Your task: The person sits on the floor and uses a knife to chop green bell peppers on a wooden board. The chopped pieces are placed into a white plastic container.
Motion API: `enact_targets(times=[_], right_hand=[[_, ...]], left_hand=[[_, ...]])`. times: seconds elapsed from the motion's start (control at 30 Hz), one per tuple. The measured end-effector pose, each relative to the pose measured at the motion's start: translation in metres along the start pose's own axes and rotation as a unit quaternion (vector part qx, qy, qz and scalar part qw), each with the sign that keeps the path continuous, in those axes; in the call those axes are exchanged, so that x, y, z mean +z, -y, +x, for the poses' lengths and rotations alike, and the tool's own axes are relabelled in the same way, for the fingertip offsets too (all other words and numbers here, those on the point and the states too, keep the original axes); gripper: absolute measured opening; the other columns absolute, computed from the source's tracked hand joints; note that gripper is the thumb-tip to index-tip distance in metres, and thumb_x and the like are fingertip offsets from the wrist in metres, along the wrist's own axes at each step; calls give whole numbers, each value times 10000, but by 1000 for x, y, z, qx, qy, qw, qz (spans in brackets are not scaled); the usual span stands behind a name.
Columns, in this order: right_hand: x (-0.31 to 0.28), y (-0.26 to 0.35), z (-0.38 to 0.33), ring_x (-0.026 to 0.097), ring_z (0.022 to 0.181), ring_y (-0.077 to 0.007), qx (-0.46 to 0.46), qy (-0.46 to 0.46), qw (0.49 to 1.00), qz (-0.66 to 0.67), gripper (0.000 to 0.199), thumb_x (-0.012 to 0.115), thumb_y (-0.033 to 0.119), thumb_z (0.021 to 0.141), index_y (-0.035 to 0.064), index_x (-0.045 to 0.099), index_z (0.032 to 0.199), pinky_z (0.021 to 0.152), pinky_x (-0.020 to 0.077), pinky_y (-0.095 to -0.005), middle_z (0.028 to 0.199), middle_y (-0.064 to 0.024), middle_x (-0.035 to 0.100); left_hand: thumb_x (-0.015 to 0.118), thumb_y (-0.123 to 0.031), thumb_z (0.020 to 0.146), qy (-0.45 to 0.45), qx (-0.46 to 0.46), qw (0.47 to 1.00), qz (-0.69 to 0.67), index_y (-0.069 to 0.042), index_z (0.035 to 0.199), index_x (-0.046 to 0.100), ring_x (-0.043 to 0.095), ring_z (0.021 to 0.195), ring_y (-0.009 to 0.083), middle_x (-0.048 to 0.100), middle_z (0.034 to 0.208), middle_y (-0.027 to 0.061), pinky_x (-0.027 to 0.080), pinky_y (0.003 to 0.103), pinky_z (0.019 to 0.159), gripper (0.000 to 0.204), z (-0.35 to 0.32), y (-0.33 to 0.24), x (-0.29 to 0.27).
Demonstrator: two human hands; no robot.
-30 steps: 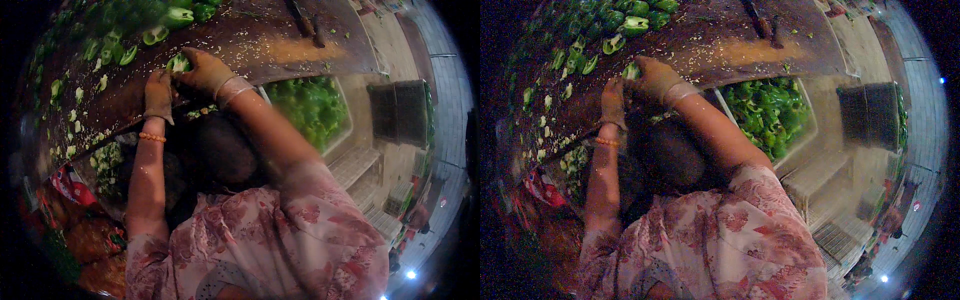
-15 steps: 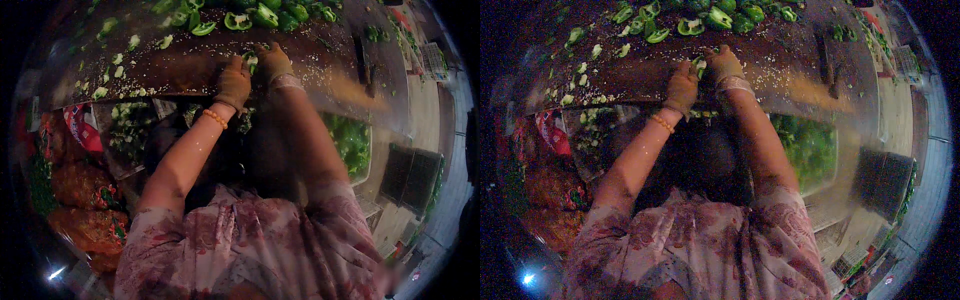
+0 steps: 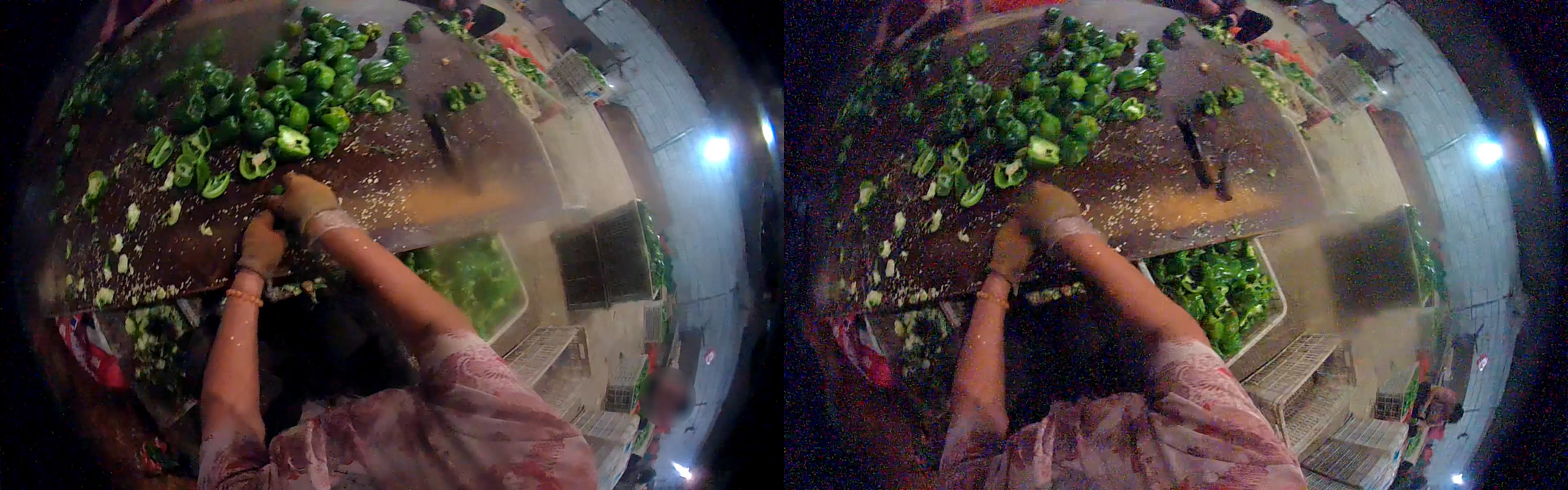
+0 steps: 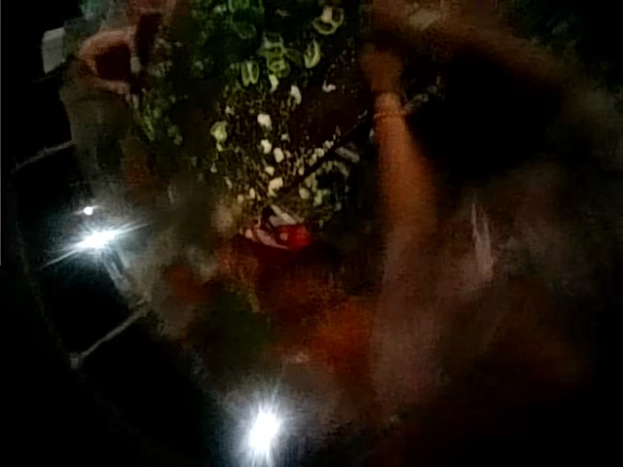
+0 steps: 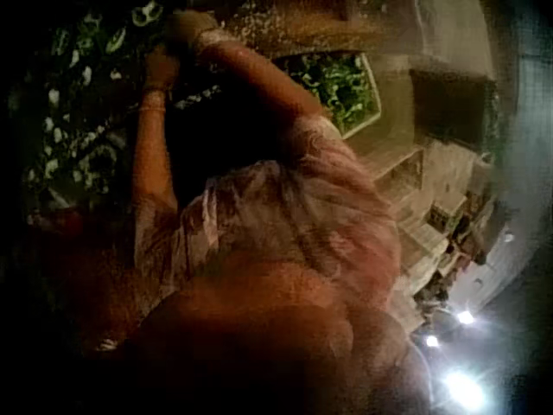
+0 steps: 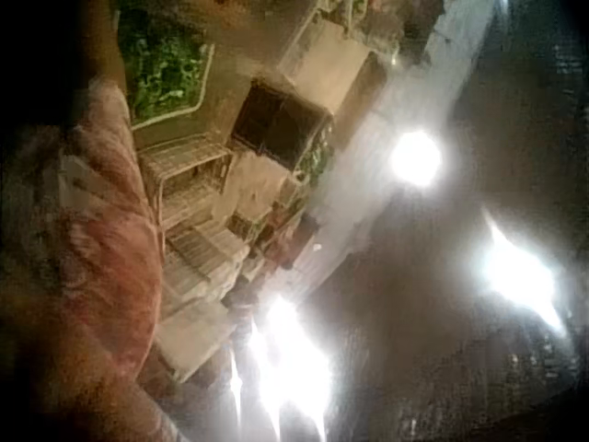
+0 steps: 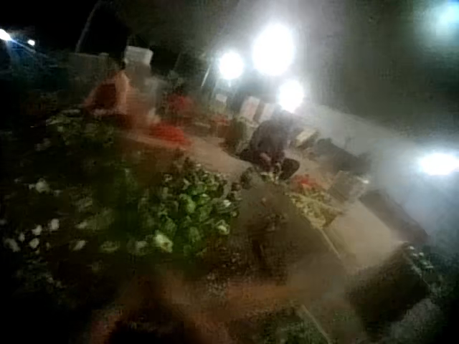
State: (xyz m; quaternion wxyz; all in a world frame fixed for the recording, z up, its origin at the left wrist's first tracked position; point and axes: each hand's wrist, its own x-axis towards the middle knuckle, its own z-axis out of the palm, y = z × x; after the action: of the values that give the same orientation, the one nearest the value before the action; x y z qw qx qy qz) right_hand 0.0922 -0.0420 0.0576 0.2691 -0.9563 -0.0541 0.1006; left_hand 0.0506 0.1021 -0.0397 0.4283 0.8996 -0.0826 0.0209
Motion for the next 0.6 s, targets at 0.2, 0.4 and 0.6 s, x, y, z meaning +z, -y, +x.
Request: enact_targets(times=[0.2, 0.4, 0.6], right_hand=[[-3, -15, 0, 650, 1069, -366, 45, 3, 992, 122, 595, 682, 449, 825, 36, 607, 1246, 917, 511, -436, 1145, -193, 675], [38, -87, 41, 629, 1088, -293, -247, 23, 948, -199, 469, 666, 275, 859, 121, 602, 1297, 914, 516, -366, 1223, -136, 622], [41, -85, 37, 652, 1018, -289, -186, 43, 982, -6, 517, 719, 268, 843, 111, 583, 1317, 875, 527, -360, 1143, -130, 655]], left_hand=[[629, -25, 783, 68, -96, 964, -240, -32, 1174, 600, 649, 953, 236, 691, 1043, 98, 523, 376, 800, 393, 3, -26, -3], [629, 18, 820, 74, 44, 951, -297, -45, 1216, 570, 626, 878, 128, 643, 1092, 57, 529, 269, 685, 405, 8, -37, 7], [600, -29, 901, 61, -96, 898, -426, -43, 1211, 542, 643, 846, 153, 622, 1036, 58, 559, 295, 645, 316, 1, -28, 2]])
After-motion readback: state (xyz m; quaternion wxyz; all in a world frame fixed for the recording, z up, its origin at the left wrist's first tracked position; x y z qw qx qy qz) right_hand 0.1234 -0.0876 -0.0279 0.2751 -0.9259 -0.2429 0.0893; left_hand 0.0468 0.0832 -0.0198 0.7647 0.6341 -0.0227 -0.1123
